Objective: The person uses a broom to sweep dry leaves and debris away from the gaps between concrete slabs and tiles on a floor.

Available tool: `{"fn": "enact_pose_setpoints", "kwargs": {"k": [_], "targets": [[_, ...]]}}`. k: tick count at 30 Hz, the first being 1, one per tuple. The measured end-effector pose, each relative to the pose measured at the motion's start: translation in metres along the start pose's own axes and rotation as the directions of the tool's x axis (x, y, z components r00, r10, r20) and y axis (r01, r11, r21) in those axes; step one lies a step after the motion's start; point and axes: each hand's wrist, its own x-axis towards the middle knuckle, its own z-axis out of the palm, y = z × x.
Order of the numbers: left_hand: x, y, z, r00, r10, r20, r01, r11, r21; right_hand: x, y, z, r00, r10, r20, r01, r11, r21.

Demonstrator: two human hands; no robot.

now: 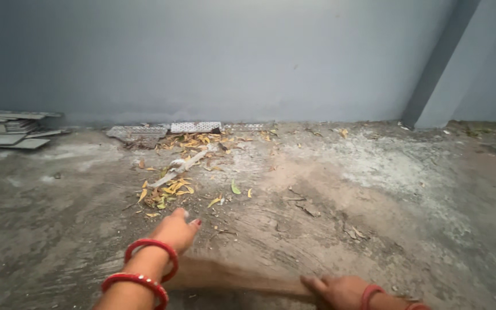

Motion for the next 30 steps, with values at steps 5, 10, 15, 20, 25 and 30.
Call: {"fn": "enact_pose_setpoints", "kwargs": {"k": [5, 10, 15, 20, 25, 30], "targets": [[-0.003, 0.017, 0.012, 1.000, 0.026, -0.007, -0.026, 0.999, 0.023, -0.010, 0.016, -0.046, 0.991, 0.133, 0.017, -0.133, 0.991, 0.016], [0.004, 0.007, 0.018, 0.996, 0.083, -0.013, -0.083, 0.996, 0.024, -0.040, -0.016, -0.107, 0.929, 0.338, -0.149, -0.334, 0.941, 0.051], [0.008, 0.004, 0.016, 0.998, 0.060, 0.000, -0.060, 0.998, 0.028, -0.065, -0.046, -0.112, 0.990, 0.108, -0.096, -0.105, 0.994, 0.036], [0.005, 0.021, 0.026, 0.995, 0.073, 0.070, -0.076, 0.996, 0.040, -0.078, -0.027, -0.124, 0.933, 0.302, 0.195, -0.315, 0.948, 0.037], [-0.002, 0.040, 0.036, 0.982, 0.174, 0.080, -0.172, 0.985, -0.024, -0.106, 0.016, -0.136, 0.858, 0.511, -0.055, -0.507, 0.858, 0.081], [-0.012, 0.073, 0.056, 0.992, 0.100, 0.079, -0.102, 0.995, 0.014, -0.126, 0.029, -0.122, 0.751, 0.659, -0.040, -0.637, 0.739, 0.219]]}}
